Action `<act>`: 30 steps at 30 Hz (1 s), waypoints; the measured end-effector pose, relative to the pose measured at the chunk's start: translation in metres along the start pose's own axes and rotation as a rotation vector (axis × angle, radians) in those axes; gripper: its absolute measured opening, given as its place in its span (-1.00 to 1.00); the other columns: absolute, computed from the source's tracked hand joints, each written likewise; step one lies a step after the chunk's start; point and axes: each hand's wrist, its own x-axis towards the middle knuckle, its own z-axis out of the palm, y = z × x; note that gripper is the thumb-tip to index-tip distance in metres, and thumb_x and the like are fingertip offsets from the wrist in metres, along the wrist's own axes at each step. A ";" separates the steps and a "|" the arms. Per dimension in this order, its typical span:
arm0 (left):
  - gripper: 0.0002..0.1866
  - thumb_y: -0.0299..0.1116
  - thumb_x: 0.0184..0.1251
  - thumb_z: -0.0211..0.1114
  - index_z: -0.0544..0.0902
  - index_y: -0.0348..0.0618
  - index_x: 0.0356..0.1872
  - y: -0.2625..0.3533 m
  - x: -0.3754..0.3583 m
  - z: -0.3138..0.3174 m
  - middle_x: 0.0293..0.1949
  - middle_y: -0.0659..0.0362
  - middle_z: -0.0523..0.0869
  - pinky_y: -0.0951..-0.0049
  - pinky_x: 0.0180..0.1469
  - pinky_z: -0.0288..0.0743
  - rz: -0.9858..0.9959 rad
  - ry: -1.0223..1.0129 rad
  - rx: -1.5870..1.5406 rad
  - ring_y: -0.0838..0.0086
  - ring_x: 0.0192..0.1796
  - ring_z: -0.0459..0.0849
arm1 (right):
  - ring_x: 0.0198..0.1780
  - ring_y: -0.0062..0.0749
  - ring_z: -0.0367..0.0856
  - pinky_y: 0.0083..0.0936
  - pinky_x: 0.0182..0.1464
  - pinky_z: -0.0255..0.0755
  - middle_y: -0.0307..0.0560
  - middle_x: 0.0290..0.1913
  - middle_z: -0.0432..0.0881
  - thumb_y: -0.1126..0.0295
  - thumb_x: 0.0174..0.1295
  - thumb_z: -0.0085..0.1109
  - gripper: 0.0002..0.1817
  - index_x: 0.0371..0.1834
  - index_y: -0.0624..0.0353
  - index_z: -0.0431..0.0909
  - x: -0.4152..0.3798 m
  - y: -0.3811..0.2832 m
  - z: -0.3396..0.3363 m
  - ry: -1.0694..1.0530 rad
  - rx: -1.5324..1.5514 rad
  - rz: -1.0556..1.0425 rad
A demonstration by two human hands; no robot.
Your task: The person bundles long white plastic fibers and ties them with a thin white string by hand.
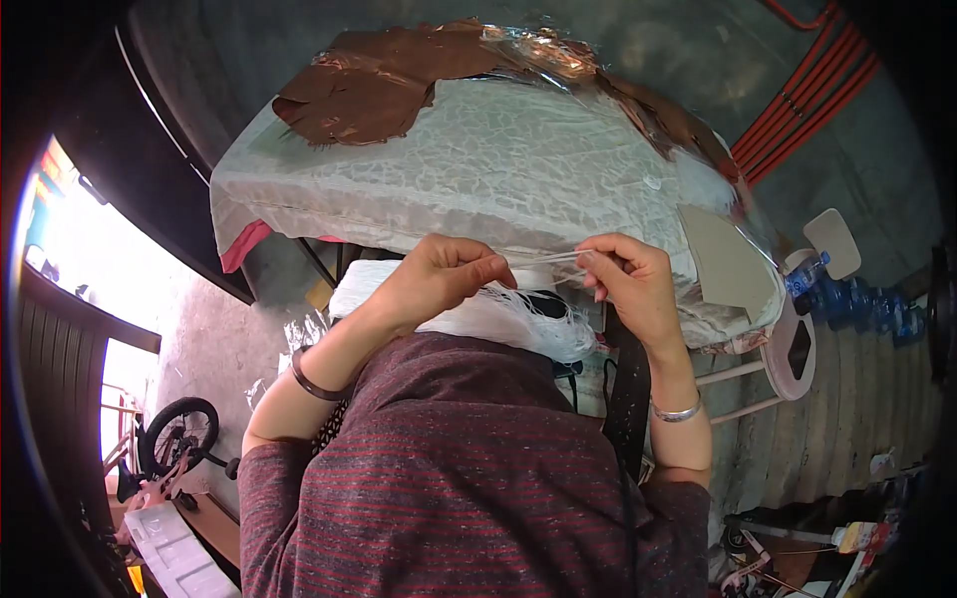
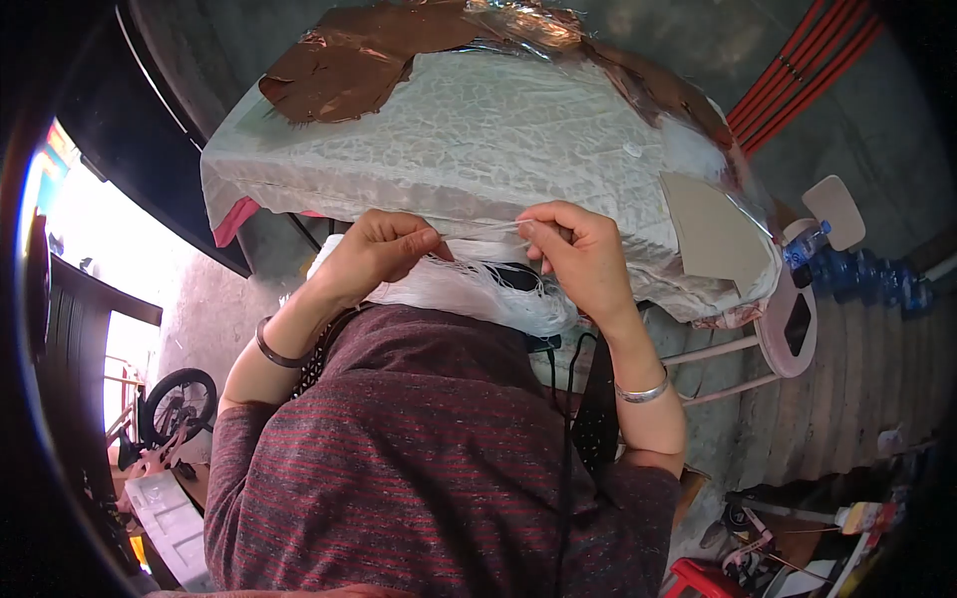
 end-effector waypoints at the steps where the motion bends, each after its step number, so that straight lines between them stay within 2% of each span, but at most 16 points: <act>1: -0.70 -0.24 0.33 0.09 0.64 -0.30 -0.34 0.001 0.000 0.001 -0.65 0.35 0.46 0.67 -0.49 0.20 0.083 0.030 0.086 0.70 -0.58 0.31 | -0.51 -0.75 0.47 -0.82 -0.55 0.31 -0.24 -0.43 0.59 0.54 0.15 0.10 -0.89 -0.28 0.28 0.58 0.000 0.005 -0.001 -0.001 0.005 -0.001; 3: -0.73 -0.27 0.32 0.12 0.64 -0.29 -0.36 0.006 0.002 0.001 -0.60 0.32 0.54 0.66 -0.43 0.29 0.164 0.055 0.177 0.68 -0.52 0.39 | -0.51 -0.73 0.48 -0.81 -0.55 0.33 -0.19 -0.41 0.61 0.51 0.15 0.13 -0.86 -0.25 0.33 0.57 0.001 0.016 -0.003 -0.091 0.104 0.147; 5: -0.73 -0.28 0.28 0.13 0.64 -0.31 -0.36 0.016 0.004 0.001 -0.46 0.20 0.67 0.52 -0.21 0.42 0.176 0.000 0.334 0.54 -0.34 0.58 | -0.51 -0.71 0.49 -0.80 -0.55 0.33 -0.17 -0.38 0.62 0.50 0.15 0.12 -0.83 -0.21 0.33 0.56 0.004 0.029 -0.004 -0.138 0.102 0.175; 7: -0.76 -0.31 0.26 0.14 0.64 -0.30 -0.36 0.023 0.005 0.004 -0.47 0.16 0.67 0.50 -0.22 0.43 0.194 -0.007 0.442 0.52 -0.35 0.59 | -0.51 -0.69 0.49 -0.79 -0.55 0.34 -0.15 -0.35 0.62 0.49 0.16 0.12 -0.80 -0.17 0.33 0.54 0.008 0.030 -0.006 -0.186 0.098 0.200; 9: -0.79 -0.34 0.24 0.14 0.64 -0.29 -0.36 0.029 0.008 0.009 -0.48 0.12 0.67 0.48 -0.24 0.44 0.206 -0.009 0.543 0.49 -0.36 0.61 | -0.50 -0.64 0.52 -0.77 -0.54 0.35 -0.09 -0.24 0.62 0.48 0.19 0.07 -0.72 -0.03 0.32 0.47 0.010 0.019 -0.005 -0.069 0.181 0.015; 10: -0.81 -0.37 0.22 0.14 0.64 -0.27 -0.37 0.033 0.010 0.011 -0.48 0.09 0.66 0.45 -0.25 0.45 0.229 -0.030 0.622 0.47 -0.37 0.62 | -0.50 -0.64 0.52 -0.77 -0.54 0.35 -0.09 -0.24 0.62 0.48 0.19 0.07 -0.72 -0.03 0.32 0.47 0.008 0.009 0.000 -0.066 0.188 0.021; 12: -0.83 -0.39 0.20 0.13 0.64 -0.25 -0.38 0.035 0.013 0.013 -0.48 0.05 0.66 0.43 -0.26 0.45 0.251 -0.059 0.710 0.44 -0.38 0.63 | -0.50 -0.57 0.54 -0.72 -0.53 0.37 -0.06 -0.19 0.59 0.46 0.21 0.05 -0.61 0.12 0.29 0.35 0.005 -0.011 0.015 -0.381 0.476 0.104; 13: -0.84 -0.38 0.19 0.14 0.63 -0.24 -0.38 0.034 0.014 0.012 -0.54 0.07 0.63 0.43 -0.32 0.43 0.330 -0.035 0.738 0.45 -0.44 0.60 | -0.50 -0.52 0.55 -0.67 -0.52 0.39 -0.06 -0.22 0.59 0.43 0.21 0.05 -0.61 0.11 0.28 0.33 0.008 -0.003 0.022 -0.476 0.578 0.234; 14: -0.85 -0.38 0.19 0.16 0.62 -0.23 -0.38 0.037 0.015 0.013 -0.59 0.08 0.60 0.44 -0.38 0.40 0.412 -0.009 0.765 0.45 -0.50 0.57 | -0.50 -0.52 0.55 -0.67 -0.52 0.39 -0.06 -0.22 0.59 0.43 0.21 0.05 -0.61 0.11 0.28 0.33 0.007 -0.003 0.026 -0.474 0.581 0.228; 15: -0.85 -0.38 0.19 0.16 0.62 -0.23 -0.38 0.042 0.013 0.012 -0.59 0.08 0.60 0.44 -0.38 0.40 0.413 -0.010 0.771 0.45 -0.50 0.57 | -0.49 -0.51 0.56 -0.66 -0.52 0.39 -0.06 -0.27 0.58 0.42 0.22 0.05 -0.64 0.07 0.28 0.36 0.005 -0.004 0.030 -0.507 0.595 0.280; 17: -0.86 -0.37 0.19 0.18 0.60 -0.22 -0.35 0.060 0.004 0.015 -0.67 0.13 0.53 0.46 -0.48 0.31 0.207 0.072 0.821 0.48 -0.59 0.45 | -0.50 -0.53 0.56 -0.68 -0.54 0.41 -0.08 -0.37 0.57 0.41 0.23 0.04 -0.75 -0.08 0.28 0.42 0.001 0.000 0.029 -0.526 0.659 0.366; 20: -0.86 -0.36 0.19 0.20 0.58 -0.22 -0.33 0.053 0.003 0.007 -0.70 0.16 0.47 0.50 -0.53 0.22 0.239 0.029 0.765 0.51 -0.63 0.33 | -0.54 -0.58 0.55 -0.73 -0.59 0.39 -0.09 -0.41 0.58 0.40 0.23 0.05 -0.75 -0.09 0.30 0.44 -0.001 0.010 0.014 -0.435 0.650 0.363; 21: -0.86 -0.36 0.20 0.18 0.60 -0.22 -0.34 0.043 0.007 0.003 -0.64 0.12 0.55 0.47 -0.48 0.32 0.318 0.008 0.723 0.45 -0.59 0.47 | -0.60 -0.61 0.53 -0.76 -0.65 0.35 -0.09 -0.45 0.58 0.43 0.20 0.09 -0.79 -0.16 0.33 0.49 -0.004 0.008 0.012 -0.354 0.633 0.335; 25: -0.87 -0.42 0.21 0.17 0.61 -0.27 -0.36 0.039 0.010 -0.001 -0.53 0.13 0.64 0.52 -0.41 0.40 0.475 -0.042 0.807 0.53 -0.50 0.57 | -0.64 -0.63 0.51 -0.78 -0.68 0.31 -0.07 -0.50 0.59 0.47 0.16 0.12 -0.84 -0.26 0.34 0.55 -0.011 0.012 0.000 -0.270 0.399 0.282; 27: -0.86 -0.41 0.21 0.17 0.61 -0.29 -0.37 0.041 0.008 -0.001 -0.44 0.08 0.68 0.48 -0.34 0.45 0.545 -0.067 0.911 0.42 -0.42 0.64 | -0.67 -0.61 0.50 -0.78 -0.70 0.30 -0.02 -0.54 0.60 0.50 0.14 0.14 -0.89 -0.36 0.34 0.58 -0.015 0.010 -0.002 -0.415 0.210 0.344; 30: -0.86 -0.41 0.21 0.17 0.61 -0.29 -0.36 0.041 0.010 0.000 -0.46 0.09 0.67 0.49 -0.35 0.45 0.547 0.035 0.936 0.46 -0.43 0.63 | -0.69 -0.59 0.49 -0.77 -0.71 0.29 0.02 -0.56 0.60 0.49 0.15 0.13 -0.88 -0.39 0.35 0.57 -0.019 -0.001 -0.004 -0.512 0.280 0.429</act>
